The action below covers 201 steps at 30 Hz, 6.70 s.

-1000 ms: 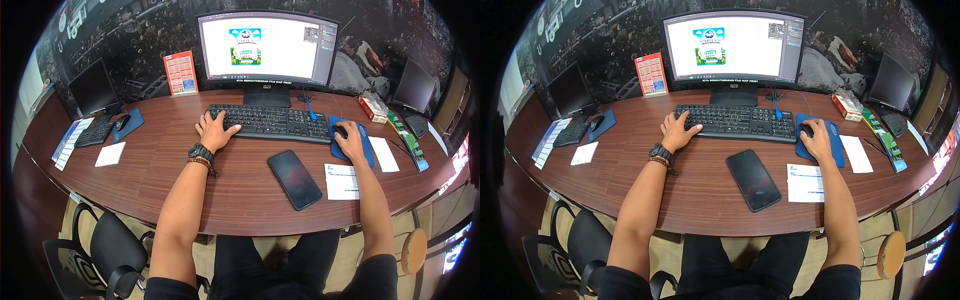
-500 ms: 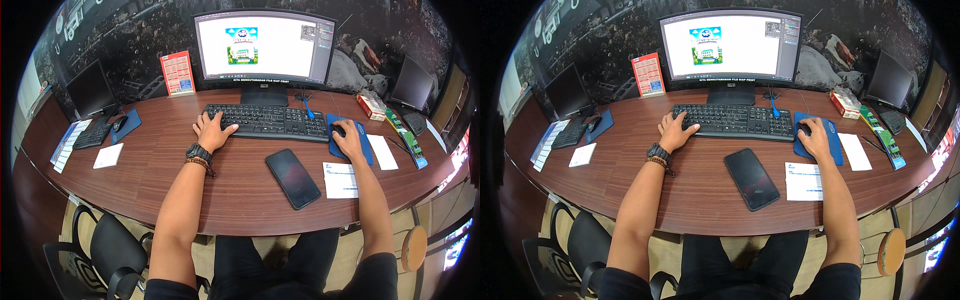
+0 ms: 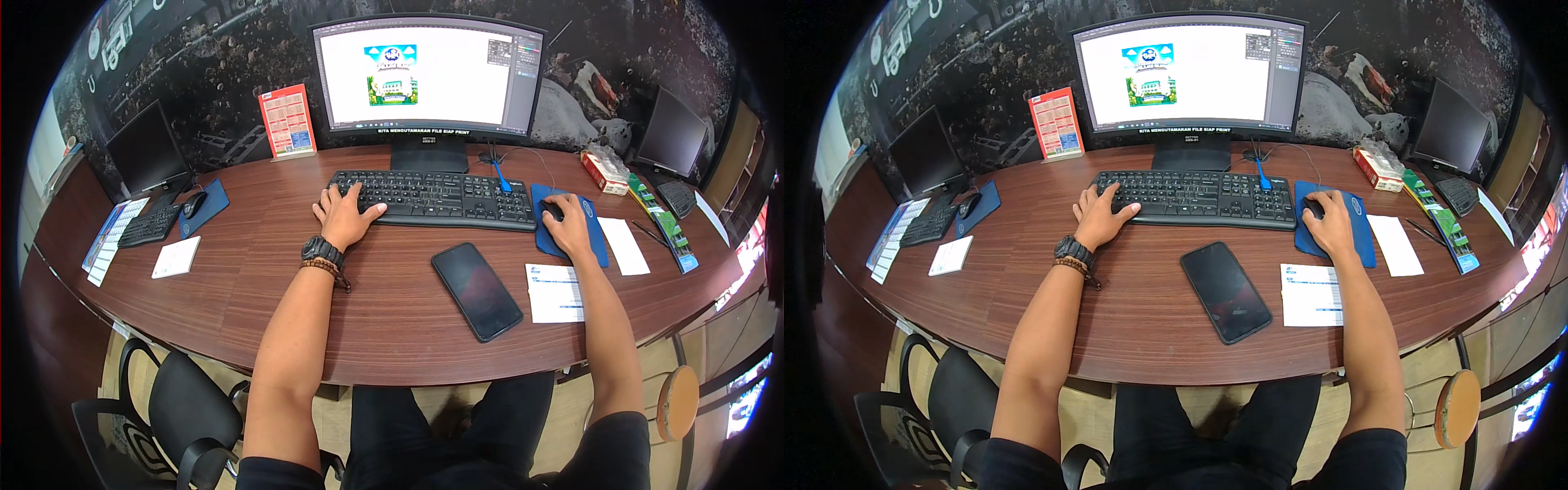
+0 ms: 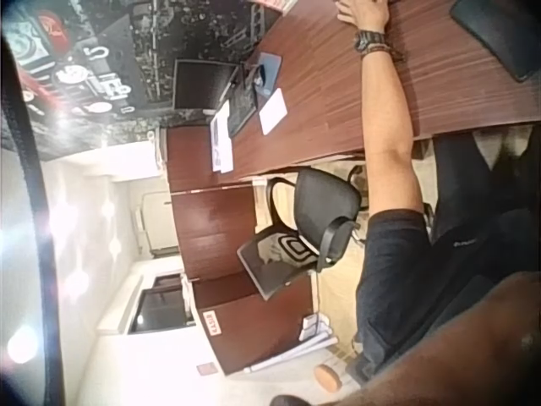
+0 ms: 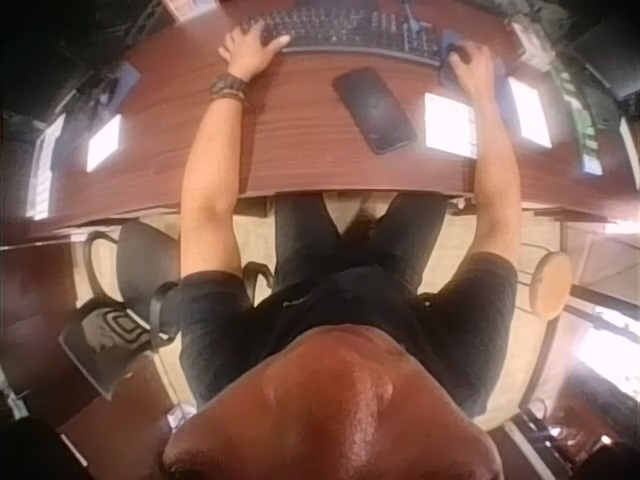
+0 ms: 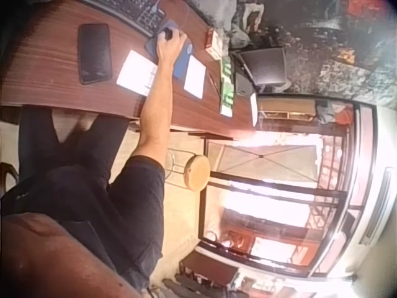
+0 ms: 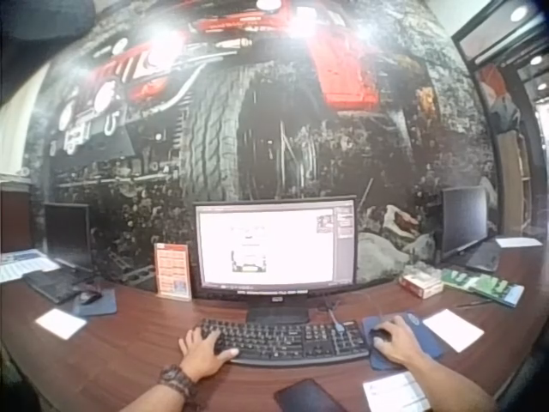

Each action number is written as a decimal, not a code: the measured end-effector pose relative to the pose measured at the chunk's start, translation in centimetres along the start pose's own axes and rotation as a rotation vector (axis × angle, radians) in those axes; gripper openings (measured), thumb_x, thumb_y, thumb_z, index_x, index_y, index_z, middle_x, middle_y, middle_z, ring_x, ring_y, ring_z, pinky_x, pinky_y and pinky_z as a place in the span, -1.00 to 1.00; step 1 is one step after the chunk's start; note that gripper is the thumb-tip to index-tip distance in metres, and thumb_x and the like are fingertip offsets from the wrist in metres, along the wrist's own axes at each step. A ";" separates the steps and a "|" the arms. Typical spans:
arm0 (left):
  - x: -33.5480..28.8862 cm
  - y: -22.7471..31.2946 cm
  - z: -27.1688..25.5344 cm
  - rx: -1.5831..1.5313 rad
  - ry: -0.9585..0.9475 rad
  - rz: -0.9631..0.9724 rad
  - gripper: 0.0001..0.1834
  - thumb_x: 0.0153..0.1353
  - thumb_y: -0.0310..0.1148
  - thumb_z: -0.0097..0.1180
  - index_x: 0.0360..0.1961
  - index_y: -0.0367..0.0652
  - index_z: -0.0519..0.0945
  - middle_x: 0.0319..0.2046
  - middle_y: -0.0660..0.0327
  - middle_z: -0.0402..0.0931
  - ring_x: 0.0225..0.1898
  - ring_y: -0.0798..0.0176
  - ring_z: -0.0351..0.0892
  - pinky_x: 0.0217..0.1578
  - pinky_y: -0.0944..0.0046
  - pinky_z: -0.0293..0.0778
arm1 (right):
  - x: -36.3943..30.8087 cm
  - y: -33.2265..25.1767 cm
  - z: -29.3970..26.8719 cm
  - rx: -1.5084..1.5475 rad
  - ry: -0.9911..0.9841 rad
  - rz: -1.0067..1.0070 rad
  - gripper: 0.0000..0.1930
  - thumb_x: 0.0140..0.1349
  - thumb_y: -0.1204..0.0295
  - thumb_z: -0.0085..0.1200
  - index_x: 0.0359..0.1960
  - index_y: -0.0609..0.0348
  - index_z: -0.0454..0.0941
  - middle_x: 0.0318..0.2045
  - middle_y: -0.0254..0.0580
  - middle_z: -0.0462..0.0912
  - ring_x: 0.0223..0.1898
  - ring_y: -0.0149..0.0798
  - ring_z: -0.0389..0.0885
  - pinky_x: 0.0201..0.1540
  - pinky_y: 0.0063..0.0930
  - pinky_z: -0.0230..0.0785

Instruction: Designing a poster/graphic using design software on a computer.

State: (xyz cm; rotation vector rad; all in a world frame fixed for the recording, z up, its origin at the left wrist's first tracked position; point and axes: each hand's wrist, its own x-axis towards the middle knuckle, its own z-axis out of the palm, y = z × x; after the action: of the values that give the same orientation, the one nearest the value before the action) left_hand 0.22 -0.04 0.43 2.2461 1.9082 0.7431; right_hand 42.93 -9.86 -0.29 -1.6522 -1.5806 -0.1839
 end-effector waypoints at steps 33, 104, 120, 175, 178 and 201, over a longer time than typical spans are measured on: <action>-0.1 0.0 0.0 -0.006 -0.020 -0.004 -0.09 0.19 0.34 0.11 0.40 -0.04 0.34 0.41 -0.31 0.04 0.49 -0.34 -0.19 0.38 -0.45 -0.31 | 0.0 -0.1 -0.1 -0.026 0.003 0.008 -0.66 0.06 0.36 0.14 -0.10 0.17 0.66 -0.05 -0.02 0.57 0.01 0.04 0.58 0.11 -0.20 0.44; 0.1 0.0 0.3 0.022 0.156 0.039 -0.34 0.22 -0.02 0.23 0.25 -0.19 0.50 0.26 -0.29 0.25 0.27 -0.35 0.25 0.24 -0.21 0.28 | 0.1 -0.2 -0.1 -0.016 -0.036 -0.004 -0.66 0.15 0.36 0.21 -0.04 0.20 0.64 -0.02 0.01 0.55 0.05 0.06 0.56 0.14 -0.19 0.41; 0.0 0.0 0.0 0.011 0.034 0.001 -0.04 0.14 0.31 0.21 0.38 -0.17 0.34 0.39 -0.32 0.03 0.46 -0.35 -0.16 0.37 -0.43 -0.18 | 0.0 -0.6 -0.3 -0.001 -0.020 -0.005 -0.68 0.09 0.41 0.16 -0.09 0.21 0.64 -0.06 -0.02 0.57 0.01 0.05 0.58 0.11 -0.19 0.42; -0.2 0.4 -0.2 0.017 -0.009 -0.012 -0.07 0.18 0.31 0.16 0.40 -0.13 0.32 0.40 -0.31 0.04 0.48 -0.34 -0.16 0.37 -0.46 -0.24 | 0.1 0.0 -0.2 0.003 0.004 -0.027 -0.69 0.06 0.41 0.17 -0.14 0.21 0.67 -0.09 -0.01 0.59 -0.01 0.04 0.58 0.10 -0.21 0.43; -0.1 0.5 -0.2 0.011 -0.008 -0.015 -0.06 0.17 0.31 0.17 0.38 -0.14 0.34 0.40 -0.31 0.03 0.47 -0.34 -0.16 0.36 -0.46 -0.24 | 0.2 0.1 -0.1 0.005 0.000 -0.029 -0.69 0.06 0.42 0.17 -0.13 0.21 0.66 -0.09 -0.01 0.59 -0.01 0.04 0.58 0.11 -0.21 0.43; 0.0 -0.1 -0.2 0.046 0.058 -0.026 0.08 0.07 0.36 0.24 0.29 -0.45 0.35 0.36 -0.36 0.02 0.42 -0.37 -0.10 0.36 -0.32 -0.09 | 0.1 -0.4 -0.1 0.019 -0.065 -0.027 -0.64 0.16 0.35 0.22 0.00 0.19 0.63 0.00 0.01 0.54 0.06 0.05 0.55 0.14 -0.19 0.41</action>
State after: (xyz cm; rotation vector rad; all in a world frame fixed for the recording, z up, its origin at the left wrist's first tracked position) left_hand 0.06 -0.03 0.57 2.2450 1.9969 0.7763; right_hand 42.68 -9.93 0.03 -1.6374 -1.6492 -0.1294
